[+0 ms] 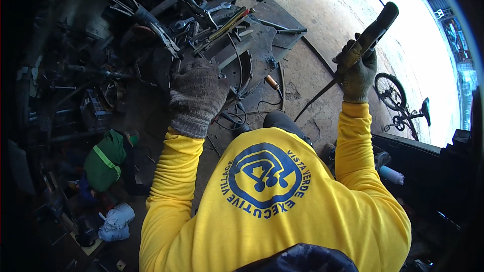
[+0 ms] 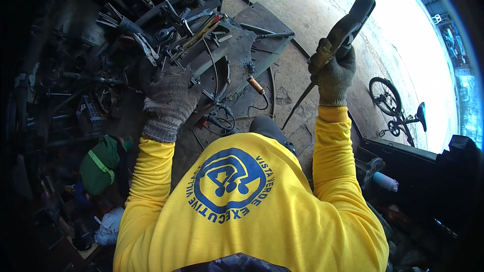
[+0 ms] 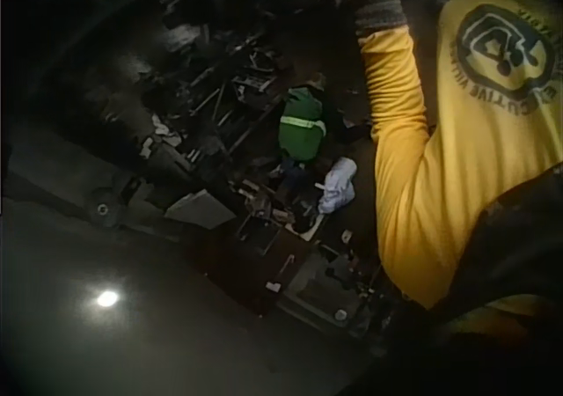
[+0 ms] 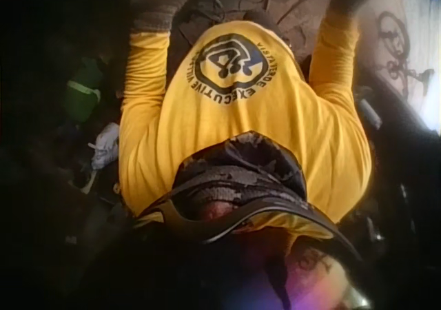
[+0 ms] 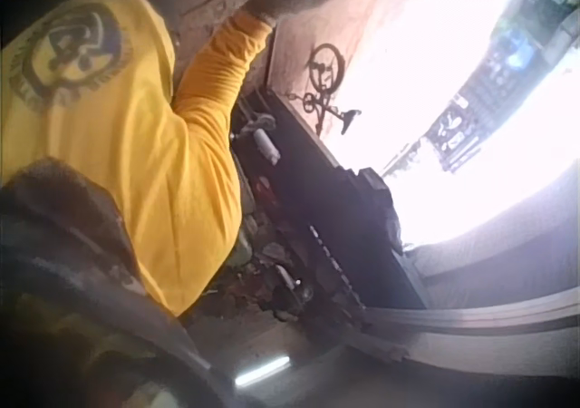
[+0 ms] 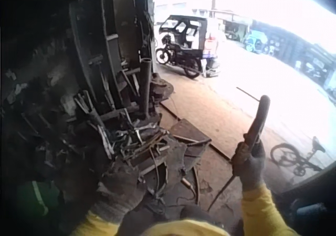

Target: The person uses an angle grinder to smooth a metal joint on a frame, then secures a clamp and uses a welding torch to weld two metal pieces together.

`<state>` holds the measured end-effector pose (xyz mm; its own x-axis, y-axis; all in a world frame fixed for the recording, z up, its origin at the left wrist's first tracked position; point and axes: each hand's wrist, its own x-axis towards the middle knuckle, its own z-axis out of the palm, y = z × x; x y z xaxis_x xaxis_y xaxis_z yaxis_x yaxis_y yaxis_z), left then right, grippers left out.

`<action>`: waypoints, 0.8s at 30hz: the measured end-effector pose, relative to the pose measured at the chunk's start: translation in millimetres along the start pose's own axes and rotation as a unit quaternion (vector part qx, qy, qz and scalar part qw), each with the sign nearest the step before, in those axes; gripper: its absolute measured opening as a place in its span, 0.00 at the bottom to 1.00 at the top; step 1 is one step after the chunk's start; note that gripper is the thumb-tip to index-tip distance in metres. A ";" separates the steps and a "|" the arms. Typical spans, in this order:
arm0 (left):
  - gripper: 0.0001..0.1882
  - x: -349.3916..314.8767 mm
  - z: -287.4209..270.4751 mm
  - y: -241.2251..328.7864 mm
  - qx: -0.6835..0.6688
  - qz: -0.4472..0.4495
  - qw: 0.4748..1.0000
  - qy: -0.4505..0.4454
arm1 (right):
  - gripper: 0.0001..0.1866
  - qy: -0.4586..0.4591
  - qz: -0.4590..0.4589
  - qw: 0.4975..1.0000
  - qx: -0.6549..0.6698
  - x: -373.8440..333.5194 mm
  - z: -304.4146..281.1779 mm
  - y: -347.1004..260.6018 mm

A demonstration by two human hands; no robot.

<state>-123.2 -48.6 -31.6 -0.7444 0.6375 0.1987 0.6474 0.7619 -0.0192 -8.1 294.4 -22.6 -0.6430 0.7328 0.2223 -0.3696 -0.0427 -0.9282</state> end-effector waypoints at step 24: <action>0.25 57.2 17.7 93.9 0.076 -0.338 0.938 0.024 | 0.26 -0.292 0.201 0.933 -0.057 168.2 -33.6 144.7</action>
<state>-107.8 61.5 -39.4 -0.9659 0.0000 0.2589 -0.0031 0.9999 -0.0115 -147.2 434.3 -129.5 -0.9827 0.1762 -0.0571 0.0328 -0.1379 -0.9899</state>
